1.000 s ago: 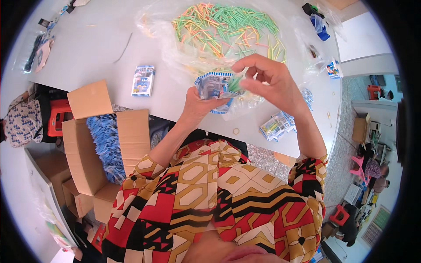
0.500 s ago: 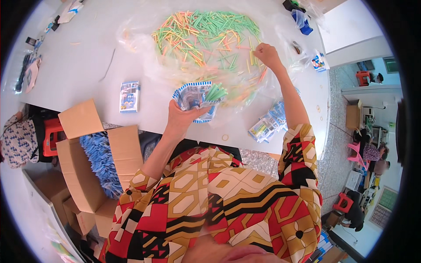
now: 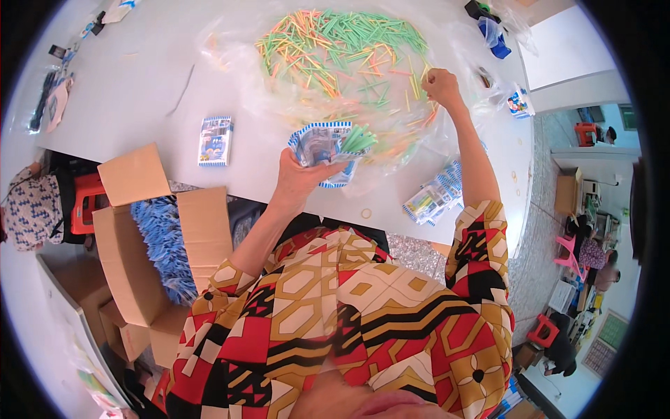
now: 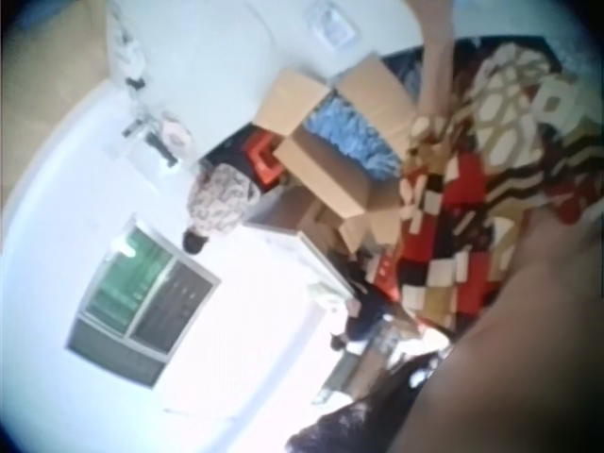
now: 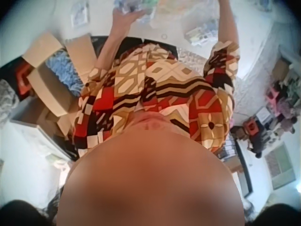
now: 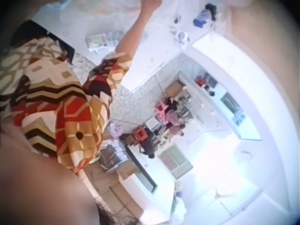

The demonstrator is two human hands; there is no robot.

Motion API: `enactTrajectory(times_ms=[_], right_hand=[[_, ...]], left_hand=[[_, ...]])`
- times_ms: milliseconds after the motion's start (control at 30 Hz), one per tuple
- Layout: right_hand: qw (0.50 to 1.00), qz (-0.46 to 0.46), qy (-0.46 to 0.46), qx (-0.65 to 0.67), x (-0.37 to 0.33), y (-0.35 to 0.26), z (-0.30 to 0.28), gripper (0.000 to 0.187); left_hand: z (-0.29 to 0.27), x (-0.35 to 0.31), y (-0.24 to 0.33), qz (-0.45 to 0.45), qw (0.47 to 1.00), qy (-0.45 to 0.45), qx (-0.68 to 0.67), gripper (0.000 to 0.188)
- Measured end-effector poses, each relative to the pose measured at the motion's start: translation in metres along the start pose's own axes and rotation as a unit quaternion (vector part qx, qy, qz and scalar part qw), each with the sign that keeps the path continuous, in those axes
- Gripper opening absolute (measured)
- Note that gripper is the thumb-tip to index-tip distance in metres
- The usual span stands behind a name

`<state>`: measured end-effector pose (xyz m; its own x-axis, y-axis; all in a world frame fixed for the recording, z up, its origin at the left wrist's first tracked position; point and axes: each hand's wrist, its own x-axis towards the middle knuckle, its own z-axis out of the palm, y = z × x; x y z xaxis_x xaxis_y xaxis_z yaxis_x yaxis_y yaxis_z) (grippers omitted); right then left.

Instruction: Bundling thin plastic strips into small packets and organizing them.

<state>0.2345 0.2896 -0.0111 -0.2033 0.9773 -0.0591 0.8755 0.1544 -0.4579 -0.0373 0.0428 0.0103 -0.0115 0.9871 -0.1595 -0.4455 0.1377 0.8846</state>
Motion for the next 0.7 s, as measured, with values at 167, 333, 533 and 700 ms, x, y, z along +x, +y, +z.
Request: enactTrajectory(times_ms=[167,333,533,700], right_hand=[[0.929,-0.093,0.019,0.356,-0.053,-0.071,-0.035,0.005],[0.885,-0.166,0.011,0.435,-0.122,-0.154,-0.076,0.002],[0.855,-0.22,-0.023,0.469,-0.152,-0.175,-0.073,0.006],[0.91,-0.221,-0.061,0.345,-0.162,-0.18,-0.053,0.007]], left_hand=[[0.007,-0.001,0.003,0.009,1.0,-0.004,-0.022,0.035],[0.008,-0.001,-0.001,0.013,1.0,0.003,-0.012,0.032],[0.01,-0.001,-0.001,0.009,1.0,-0.002,-0.009,0.036],[0.015,-0.003,0.006,0.001,1.0,0.012,-0.022,0.028]])
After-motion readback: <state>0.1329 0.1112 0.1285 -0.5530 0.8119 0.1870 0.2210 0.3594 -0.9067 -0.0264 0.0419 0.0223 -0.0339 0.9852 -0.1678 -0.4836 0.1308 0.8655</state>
